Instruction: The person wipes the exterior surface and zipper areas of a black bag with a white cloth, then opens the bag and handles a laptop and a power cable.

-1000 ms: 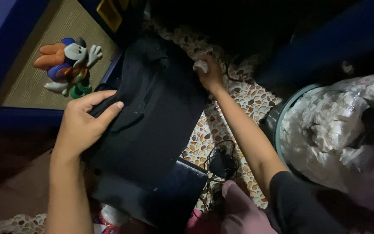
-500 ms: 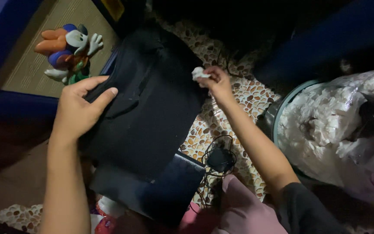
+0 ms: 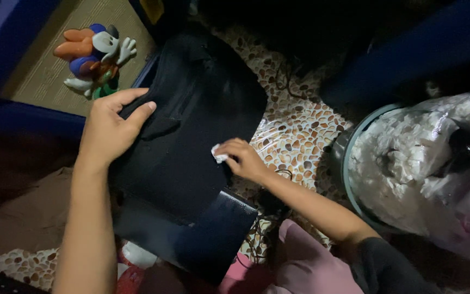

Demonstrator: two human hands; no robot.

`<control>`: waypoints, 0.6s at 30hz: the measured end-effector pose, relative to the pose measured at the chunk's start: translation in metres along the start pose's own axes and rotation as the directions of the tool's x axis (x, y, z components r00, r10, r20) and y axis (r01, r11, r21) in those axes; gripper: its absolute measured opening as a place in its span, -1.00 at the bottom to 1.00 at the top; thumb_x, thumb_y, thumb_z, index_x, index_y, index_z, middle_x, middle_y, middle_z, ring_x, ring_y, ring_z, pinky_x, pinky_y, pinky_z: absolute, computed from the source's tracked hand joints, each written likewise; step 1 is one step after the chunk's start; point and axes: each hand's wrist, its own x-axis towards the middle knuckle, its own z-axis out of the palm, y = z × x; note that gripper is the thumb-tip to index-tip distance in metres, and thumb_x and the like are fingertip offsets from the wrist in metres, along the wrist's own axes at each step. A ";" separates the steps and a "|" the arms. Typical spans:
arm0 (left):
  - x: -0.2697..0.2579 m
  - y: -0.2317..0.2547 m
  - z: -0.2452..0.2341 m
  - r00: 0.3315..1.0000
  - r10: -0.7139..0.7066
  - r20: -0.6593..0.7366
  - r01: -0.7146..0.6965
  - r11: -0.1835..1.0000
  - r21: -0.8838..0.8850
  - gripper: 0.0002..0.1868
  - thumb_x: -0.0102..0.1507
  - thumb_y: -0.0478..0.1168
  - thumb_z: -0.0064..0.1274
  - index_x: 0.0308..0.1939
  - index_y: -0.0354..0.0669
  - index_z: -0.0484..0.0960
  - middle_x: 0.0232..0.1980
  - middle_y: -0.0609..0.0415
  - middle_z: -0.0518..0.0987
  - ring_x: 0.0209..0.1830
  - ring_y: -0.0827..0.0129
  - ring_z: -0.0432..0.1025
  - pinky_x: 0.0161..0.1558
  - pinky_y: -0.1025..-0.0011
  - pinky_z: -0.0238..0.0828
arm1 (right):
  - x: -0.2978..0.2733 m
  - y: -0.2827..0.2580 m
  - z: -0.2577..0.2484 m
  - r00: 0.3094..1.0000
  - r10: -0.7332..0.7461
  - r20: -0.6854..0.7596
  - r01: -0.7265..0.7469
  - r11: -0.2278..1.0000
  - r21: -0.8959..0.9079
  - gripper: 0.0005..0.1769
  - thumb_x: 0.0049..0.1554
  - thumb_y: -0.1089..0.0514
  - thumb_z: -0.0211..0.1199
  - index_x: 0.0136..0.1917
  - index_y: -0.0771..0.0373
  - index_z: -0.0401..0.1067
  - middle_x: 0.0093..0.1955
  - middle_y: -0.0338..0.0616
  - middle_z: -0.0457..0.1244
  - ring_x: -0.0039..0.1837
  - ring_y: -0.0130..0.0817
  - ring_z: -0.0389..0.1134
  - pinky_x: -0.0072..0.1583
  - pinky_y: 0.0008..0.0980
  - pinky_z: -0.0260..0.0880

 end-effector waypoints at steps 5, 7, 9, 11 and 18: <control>-0.001 -0.012 -0.002 0.999 0.021 -0.041 -0.018 0.998 0.066 -0.64 0.29 -0.15 0.25 0.10 -0.26 0.70 -0.02 -0.05 0.71 -0.09 0.35 0.58 0.00 0.41 0.45 | 0.013 0.022 -0.031 0.839 0.528 0.134 -0.507 0.666 0.548 -0.64 0.08 0.35 0.29 0.16 0.16 0.44 0.10 -0.17 0.40 0.12 -0.35 0.43 0.14 -0.37 0.45; -0.003 -0.015 -0.002 0.999 0.013 -0.048 -0.010 0.997 0.075 -0.63 0.30 -0.14 0.25 0.12 -0.26 0.70 0.01 -0.07 0.71 -0.09 0.34 0.57 -0.03 0.40 0.46 | 0.026 0.043 -0.038 0.744 0.663 0.088 -0.559 0.544 0.626 -0.60 0.06 0.35 0.31 0.17 0.13 0.39 0.09 -0.21 0.39 0.10 -0.38 0.41 0.12 -0.41 0.43; -0.004 -0.016 0.000 0.997 0.011 -0.074 -0.004 0.995 0.096 -0.64 0.32 -0.13 0.24 0.14 -0.22 0.70 0.00 -0.08 0.71 -0.10 0.32 0.59 -0.03 0.39 0.46 | 0.040 0.082 -0.040 0.892 0.402 -0.207 -0.285 0.855 0.434 -0.69 0.12 0.37 0.29 0.15 0.23 0.43 0.08 -0.17 0.39 0.13 -0.36 0.43 0.19 -0.36 0.47; -0.010 -0.016 0.002 0.993 0.087 -0.085 -0.079 0.993 0.091 -0.66 0.35 -0.15 0.25 0.15 -0.24 0.71 0.04 -0.10 0.71 -0.04 0.30 0.59 0.02 0.38 0.45 | 0.049 0.057 -0.030 0.911 0.311 -0.272 -0.232 0.929 0.288 -0.72 0.14 0.37 0.27 0.14 0.25 0.45 0.10 -0.14 0.40 0.16 -0.33 0.44 0.22 -0.34 0.45; -0.020 0.010 0.001 0.988 0.083 -0.133 -0.082 0.997 0.012 -0.73 0.32 -0.22 0.24 0.08 -0.23 0.72 0.01 -0.04 0.72 -0.05 0.40 0.62 -0.03 0.48 0.48 | -0.025 -0.065 0.009 0.958 -0.123 0.258 0.074 0.978 0.194 -0.71 0.12 0.33 0.25 0.13 0.23 0.48 0.18 0.00 0.37 0.26 -0.09 0.40 0.28 -0.20 0.39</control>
